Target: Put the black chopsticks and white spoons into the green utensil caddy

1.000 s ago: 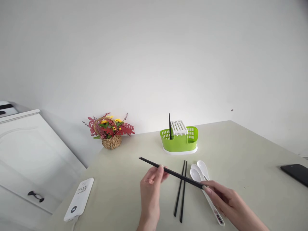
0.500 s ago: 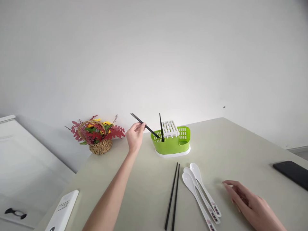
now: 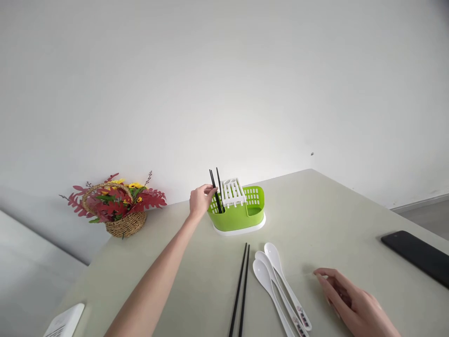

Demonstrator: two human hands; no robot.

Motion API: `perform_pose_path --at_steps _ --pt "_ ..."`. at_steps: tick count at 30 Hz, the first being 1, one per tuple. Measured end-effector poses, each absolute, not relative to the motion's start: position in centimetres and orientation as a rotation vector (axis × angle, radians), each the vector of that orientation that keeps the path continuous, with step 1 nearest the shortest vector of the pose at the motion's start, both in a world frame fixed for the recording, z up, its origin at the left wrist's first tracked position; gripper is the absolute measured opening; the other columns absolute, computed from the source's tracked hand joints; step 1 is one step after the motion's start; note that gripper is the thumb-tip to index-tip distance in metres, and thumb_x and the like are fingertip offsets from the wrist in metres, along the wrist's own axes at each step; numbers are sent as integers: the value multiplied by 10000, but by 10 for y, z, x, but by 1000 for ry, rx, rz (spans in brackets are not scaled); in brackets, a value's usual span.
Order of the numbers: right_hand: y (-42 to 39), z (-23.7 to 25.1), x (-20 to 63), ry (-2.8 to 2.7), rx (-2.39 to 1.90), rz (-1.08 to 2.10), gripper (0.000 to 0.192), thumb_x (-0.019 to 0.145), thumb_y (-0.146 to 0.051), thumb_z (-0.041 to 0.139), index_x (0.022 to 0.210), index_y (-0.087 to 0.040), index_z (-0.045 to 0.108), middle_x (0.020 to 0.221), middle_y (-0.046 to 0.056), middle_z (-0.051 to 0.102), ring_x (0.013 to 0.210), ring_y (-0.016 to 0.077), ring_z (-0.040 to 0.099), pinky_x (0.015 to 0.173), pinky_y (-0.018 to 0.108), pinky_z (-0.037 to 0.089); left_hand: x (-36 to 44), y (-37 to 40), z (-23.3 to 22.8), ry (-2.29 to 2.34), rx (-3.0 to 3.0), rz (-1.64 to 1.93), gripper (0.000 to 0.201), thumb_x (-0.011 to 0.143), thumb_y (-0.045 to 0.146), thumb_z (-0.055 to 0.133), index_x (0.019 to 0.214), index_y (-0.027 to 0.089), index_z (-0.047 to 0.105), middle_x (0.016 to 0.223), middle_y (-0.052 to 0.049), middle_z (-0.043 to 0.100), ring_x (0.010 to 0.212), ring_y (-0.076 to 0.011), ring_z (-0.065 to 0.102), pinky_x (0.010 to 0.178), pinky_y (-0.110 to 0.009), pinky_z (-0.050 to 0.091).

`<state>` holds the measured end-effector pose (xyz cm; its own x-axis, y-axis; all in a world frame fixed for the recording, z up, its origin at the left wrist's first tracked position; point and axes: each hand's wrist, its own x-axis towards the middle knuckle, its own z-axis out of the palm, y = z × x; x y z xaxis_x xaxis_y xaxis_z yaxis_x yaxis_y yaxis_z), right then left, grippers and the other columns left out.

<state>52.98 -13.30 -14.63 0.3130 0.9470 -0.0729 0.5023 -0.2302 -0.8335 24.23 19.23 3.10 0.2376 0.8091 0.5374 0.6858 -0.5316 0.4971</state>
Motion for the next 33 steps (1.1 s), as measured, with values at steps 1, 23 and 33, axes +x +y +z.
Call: perform_pose_path --at_steps 1,23,33 --pt "-133 -146 529 -1281 -1861 778 497 930 -739 391 1128 -326 582 676 -35 561 613 172 555 608 231 476 243 194 30 1427 2357 1169 309 911 524 661 882 239 777 896 -44 806 803 -227 737 746 -330 546" --pt "-140 -136 523 -1306 -1924 641 534 907 -743 399 1091 -298 630 701 -16 635 628 185 589 628 262 477 217 -24 -79 1420 2261 674 287 926 437 626 1055 181 613 1071 -99 656 942 -235 667 838 -371 535" --pt "-140 -135 520 -1327 -1902 593 515 912 -698 423 1084 -275 661 717 -3 669 663 193 630 650 274 480 224 -35 -47 1742 2597 -35 143 725 73 734 784 189 674 824 -120 683 839 -306 686 760 -383 480"
